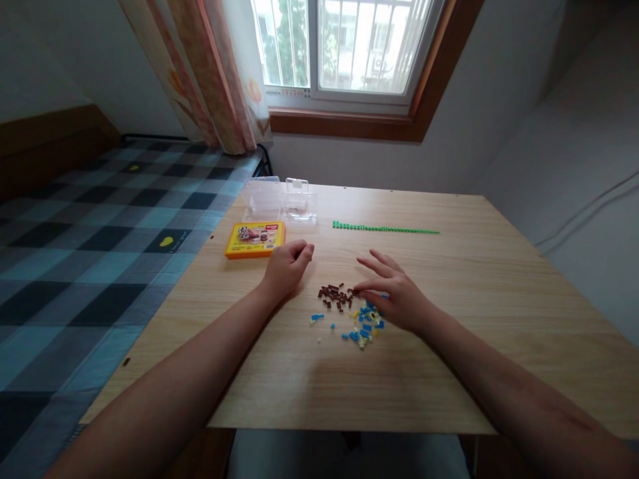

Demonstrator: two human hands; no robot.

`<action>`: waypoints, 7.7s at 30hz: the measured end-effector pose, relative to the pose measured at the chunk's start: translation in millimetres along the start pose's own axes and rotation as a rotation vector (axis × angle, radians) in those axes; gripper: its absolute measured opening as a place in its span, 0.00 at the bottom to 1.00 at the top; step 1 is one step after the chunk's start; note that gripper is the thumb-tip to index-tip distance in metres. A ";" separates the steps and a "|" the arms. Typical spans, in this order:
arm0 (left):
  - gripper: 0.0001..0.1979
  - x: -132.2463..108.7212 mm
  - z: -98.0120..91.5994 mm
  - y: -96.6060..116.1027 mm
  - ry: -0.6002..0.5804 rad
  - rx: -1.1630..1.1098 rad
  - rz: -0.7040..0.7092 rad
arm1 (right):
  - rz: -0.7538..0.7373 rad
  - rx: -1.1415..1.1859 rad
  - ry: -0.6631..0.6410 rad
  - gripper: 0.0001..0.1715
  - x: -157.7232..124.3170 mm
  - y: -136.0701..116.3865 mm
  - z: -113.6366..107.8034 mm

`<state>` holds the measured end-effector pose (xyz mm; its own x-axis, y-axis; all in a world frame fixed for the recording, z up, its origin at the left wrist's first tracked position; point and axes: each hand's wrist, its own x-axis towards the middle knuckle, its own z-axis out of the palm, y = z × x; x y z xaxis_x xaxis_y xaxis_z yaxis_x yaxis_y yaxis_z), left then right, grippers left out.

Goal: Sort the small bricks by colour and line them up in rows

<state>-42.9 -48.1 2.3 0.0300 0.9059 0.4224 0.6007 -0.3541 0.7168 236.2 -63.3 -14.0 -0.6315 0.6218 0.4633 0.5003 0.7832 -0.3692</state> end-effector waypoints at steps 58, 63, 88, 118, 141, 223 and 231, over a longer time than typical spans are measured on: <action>0.19 -0.5 -2.4 4.1 -0.018 0.021 -0.005 | -0.018 0.062 -0.429 0.10 -8.9 -9.1 -42.8; 0.19 -0.3 -1.7 3.5 -0.022 0.025 -0.003 | -0.016 0.038 -0.411 0.09 -7.6 -10.2 -42.1; 0.19 -0.4 0.0 1.0 -0.032 0.012 -0.009 | -0.001 -0.043 -0.395 0.09 -5.8 -14.1 -35.9; 0.21 -6.4 -5.8 21.9 -0.525 0.227 0.356 | 0.265 0.162 0.002 0.11 0.3 14.2 -9.6; 0.23 -8.3 16.4 28.5 -0.831 0.283 0.401 | 0.344 0.342 0.112 0.10 2.3 21.1 -5.3; 0.29 14.8 35.0 14.8 -0.717 0.357 0.463 | 0.274 0.343 0.085 0.10 5.8 19.5 -9.1; 0.32 18.3 45.7 20.8 -0.710 0.344 0.492 | 0.412 0.473 0.248 0.12 3.9 27.3 -5.7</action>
<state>6.6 -28.3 -0.4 0.7581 0.6420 0.1150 0.5911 -0.7508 0.2948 250.8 -39.5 -17.7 -0.2617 0.8959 0.3589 0.3225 0.4317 -0.8424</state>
